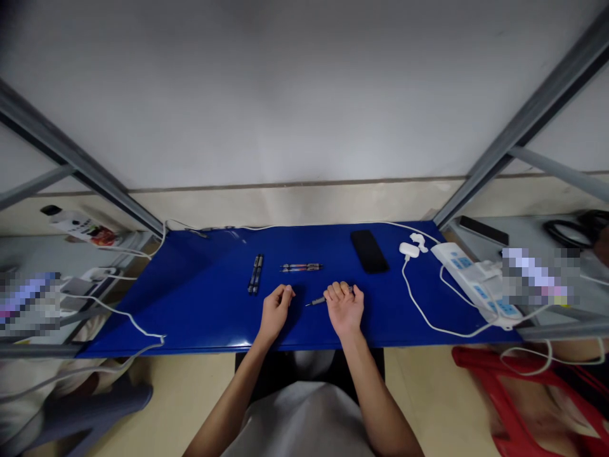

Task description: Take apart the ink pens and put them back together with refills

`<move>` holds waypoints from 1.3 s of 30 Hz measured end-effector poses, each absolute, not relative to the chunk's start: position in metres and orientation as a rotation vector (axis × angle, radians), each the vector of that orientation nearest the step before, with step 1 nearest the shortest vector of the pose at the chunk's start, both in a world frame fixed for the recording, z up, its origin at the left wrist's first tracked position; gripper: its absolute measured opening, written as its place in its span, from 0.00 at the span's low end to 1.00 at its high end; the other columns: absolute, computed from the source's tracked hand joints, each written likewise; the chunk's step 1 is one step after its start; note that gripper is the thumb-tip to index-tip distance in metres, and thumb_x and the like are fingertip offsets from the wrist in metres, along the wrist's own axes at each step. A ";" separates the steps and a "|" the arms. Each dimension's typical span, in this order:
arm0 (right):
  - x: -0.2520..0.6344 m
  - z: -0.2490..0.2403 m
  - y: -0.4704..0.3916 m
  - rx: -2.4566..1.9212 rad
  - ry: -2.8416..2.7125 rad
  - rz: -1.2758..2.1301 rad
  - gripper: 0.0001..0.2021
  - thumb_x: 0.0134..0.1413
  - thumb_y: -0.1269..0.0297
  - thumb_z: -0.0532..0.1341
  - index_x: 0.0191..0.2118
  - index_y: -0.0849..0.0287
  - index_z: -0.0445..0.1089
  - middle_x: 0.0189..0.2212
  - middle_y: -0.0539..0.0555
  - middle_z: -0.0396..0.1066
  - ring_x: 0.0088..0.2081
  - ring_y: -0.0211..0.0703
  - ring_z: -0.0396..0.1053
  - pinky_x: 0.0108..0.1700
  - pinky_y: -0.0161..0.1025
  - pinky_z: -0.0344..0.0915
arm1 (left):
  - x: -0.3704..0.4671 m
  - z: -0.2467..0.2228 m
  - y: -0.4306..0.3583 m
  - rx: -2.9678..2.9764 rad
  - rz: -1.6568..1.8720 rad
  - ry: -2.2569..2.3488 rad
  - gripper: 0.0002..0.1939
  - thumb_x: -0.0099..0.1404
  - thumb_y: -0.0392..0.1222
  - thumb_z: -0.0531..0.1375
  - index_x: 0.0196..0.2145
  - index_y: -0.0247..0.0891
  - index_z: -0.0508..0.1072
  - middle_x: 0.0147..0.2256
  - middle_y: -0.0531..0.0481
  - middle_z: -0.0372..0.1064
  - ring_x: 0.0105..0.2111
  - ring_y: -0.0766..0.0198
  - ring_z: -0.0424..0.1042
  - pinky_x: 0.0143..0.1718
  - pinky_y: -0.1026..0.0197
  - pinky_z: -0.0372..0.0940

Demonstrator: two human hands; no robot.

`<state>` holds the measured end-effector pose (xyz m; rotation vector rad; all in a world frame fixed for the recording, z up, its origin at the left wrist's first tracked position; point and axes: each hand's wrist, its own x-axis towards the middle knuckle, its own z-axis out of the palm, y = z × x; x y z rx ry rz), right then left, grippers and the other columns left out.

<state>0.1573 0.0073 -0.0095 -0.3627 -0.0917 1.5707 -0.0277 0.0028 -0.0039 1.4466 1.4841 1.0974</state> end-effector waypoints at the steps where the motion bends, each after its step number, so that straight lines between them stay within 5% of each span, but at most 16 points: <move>1: 0.157 -0.010 0.007 -0.360 -0.091 1.569 0.16 0.55 0.61 0.55 0.23 0.55 0.47 0.20 0.44 0.45 0.22 0.38 0.51 0.27 0.39 0.58 | -0.028 -0.004 0.003 1.443 1.097 1.484 0.22 0.69 0.56 0.49 0.28 0.37 0.69 0.20 0.56 0.58 0.21 0.69 0.56 0.25 0.65 0.50; 39: 0.157 -0.008 0.006 -0.381 -0.080 1.553 0.18 0.56 0.57 0.54 0.22 0.55 0.47 0.19 0.45 0.45 0.22 0.38 0.50 0.26 0.39 0.58 | -0.027 -0.001 0.002 1.456 1.107 1.487 0.21 0.69 0.55 0.49 0.27 0.38 0.69 0.20 0.56 0.59 0.21 0.69 0.58 0.26 0.65 0.51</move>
